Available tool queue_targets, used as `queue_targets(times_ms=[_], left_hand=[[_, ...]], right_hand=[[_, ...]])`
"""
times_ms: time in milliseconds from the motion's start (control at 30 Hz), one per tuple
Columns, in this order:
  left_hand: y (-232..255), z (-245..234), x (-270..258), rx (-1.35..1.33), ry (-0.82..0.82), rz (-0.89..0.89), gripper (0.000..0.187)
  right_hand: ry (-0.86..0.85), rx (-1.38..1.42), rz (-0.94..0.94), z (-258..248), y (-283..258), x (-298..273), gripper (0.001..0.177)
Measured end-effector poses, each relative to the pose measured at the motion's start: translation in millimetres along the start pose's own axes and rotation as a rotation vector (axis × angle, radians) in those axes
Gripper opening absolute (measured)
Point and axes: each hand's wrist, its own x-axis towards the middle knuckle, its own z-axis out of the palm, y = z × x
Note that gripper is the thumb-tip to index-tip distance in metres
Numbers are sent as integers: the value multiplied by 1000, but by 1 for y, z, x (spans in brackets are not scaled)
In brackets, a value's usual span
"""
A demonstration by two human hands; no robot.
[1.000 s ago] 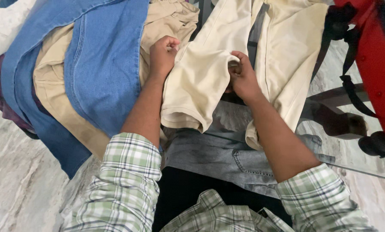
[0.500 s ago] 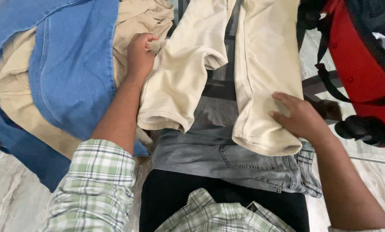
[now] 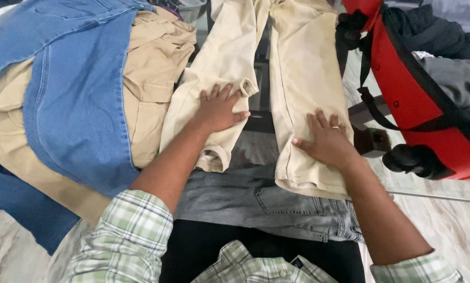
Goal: The person folds a pair of trousers and a pair of jeans by hand on a glass table and places them into an open red suitcase.
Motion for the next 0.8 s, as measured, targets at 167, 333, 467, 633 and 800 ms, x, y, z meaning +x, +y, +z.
queue_targets(times_ms=[167, 333, 467, 633, 800], left_hand=[[3, 7, 6, -26, 49, -16, 86], [-5, -36, 59, -57, -69, -125, 76], [-22, -15, 90, -126, 123, -103, 94], [-19, 4, 120, -30, -111, -282, 95], [-28, 11, 156, -17, -65, -286, 97]], right_hand=[[-123, -21, 75, -30, -14, 13, 98], [168, 148, -50, -45, 37, 71, 72], [327, 73, -131, -17, 68, 140, 90], [69, 54, 174, 17, 61, 194, 100], [71, 88, 147, 18, 63, 233, 101]])
